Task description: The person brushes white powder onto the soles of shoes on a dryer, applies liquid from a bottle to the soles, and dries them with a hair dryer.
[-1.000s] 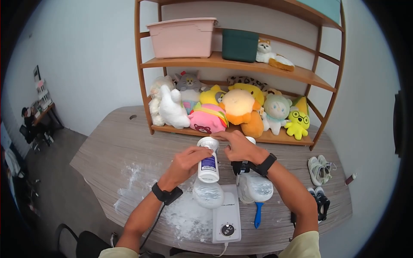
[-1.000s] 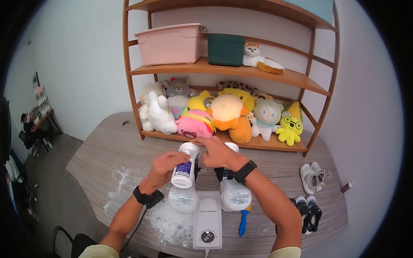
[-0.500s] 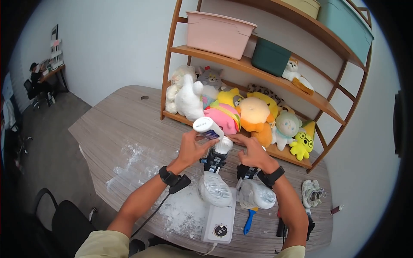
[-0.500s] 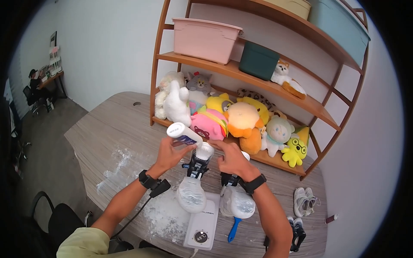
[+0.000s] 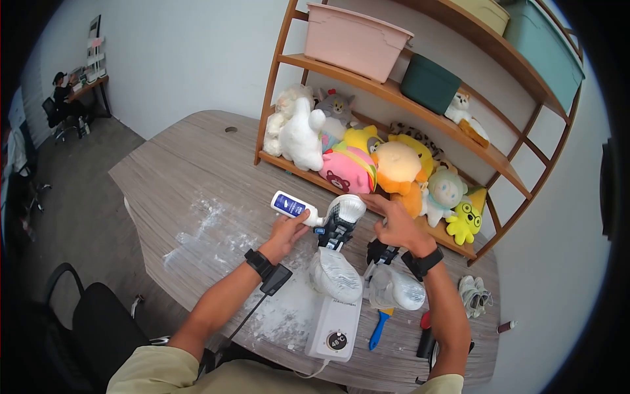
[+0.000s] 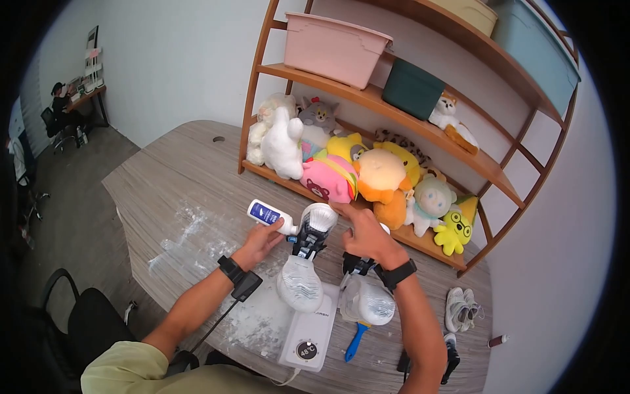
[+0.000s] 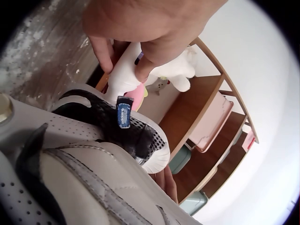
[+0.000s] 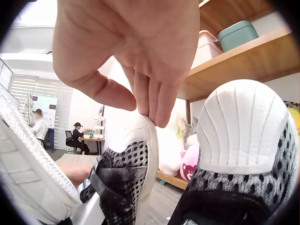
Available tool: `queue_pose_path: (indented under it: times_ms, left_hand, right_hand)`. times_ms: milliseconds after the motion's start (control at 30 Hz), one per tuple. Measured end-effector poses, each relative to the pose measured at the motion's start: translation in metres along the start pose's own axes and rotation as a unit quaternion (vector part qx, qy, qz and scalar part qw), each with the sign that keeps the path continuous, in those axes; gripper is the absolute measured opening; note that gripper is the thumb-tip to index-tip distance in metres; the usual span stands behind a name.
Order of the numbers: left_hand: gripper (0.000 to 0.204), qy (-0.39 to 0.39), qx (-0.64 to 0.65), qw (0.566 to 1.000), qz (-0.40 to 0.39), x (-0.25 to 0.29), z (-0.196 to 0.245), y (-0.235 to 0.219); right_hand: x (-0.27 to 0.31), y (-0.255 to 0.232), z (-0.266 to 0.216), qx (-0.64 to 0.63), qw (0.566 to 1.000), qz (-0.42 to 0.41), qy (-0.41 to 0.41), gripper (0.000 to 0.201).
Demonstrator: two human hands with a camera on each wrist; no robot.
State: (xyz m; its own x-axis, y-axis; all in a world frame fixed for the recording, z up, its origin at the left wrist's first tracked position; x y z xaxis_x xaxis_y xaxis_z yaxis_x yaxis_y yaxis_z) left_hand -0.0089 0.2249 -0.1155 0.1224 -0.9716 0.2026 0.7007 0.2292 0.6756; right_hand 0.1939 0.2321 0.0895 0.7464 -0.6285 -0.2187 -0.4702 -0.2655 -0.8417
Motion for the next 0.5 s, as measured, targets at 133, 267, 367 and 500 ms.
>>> queue_pose_path:
  times_ms: [133,267,367,500]
  left_hand:
    - [0.032,-0.016,0.015,1.0,0.005,0.001,-0.014,-0.013]
    - [0.033,-0.025,-0.011,1.0,0.012,0.0,-0.02,-0.02]
    - [0.035,-0.014,-0.028,0.999,0.011,0.0,-0.019,-0.023]
    - [0.032,0.058,-0.089,0.993,0.044,0.012,0.016,-0.017]
  right_hand:
    - [0.0,-0.004,-0.007,0.027,0.999,-0.014,-0.021,0.065]
    - [-0.001,-0.001,-0.002,0.003,0.999,-0.012,-0.043,0.065]
    - [0.0,-0.007,-0.016,0.044,0.998,-0.045,-0.004,0.065]
    - [0.001,-0.015,-0.009,0.064,0.998,-0.018,0.016,0.062]
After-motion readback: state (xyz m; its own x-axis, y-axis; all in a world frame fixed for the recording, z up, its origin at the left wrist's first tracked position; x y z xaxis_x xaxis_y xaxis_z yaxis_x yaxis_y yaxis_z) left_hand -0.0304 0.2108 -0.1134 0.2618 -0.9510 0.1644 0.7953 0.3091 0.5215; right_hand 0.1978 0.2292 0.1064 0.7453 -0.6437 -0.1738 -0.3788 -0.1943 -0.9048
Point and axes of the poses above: each hand's wrist, its own x-axis away from the middle knuckle, its own y-axis out of the palm, z = x × y, the point moved 6 cm from there along -x, towards the middle knuckle, and after that the axes turned 1 degree about -z, right-handed, at the moved point
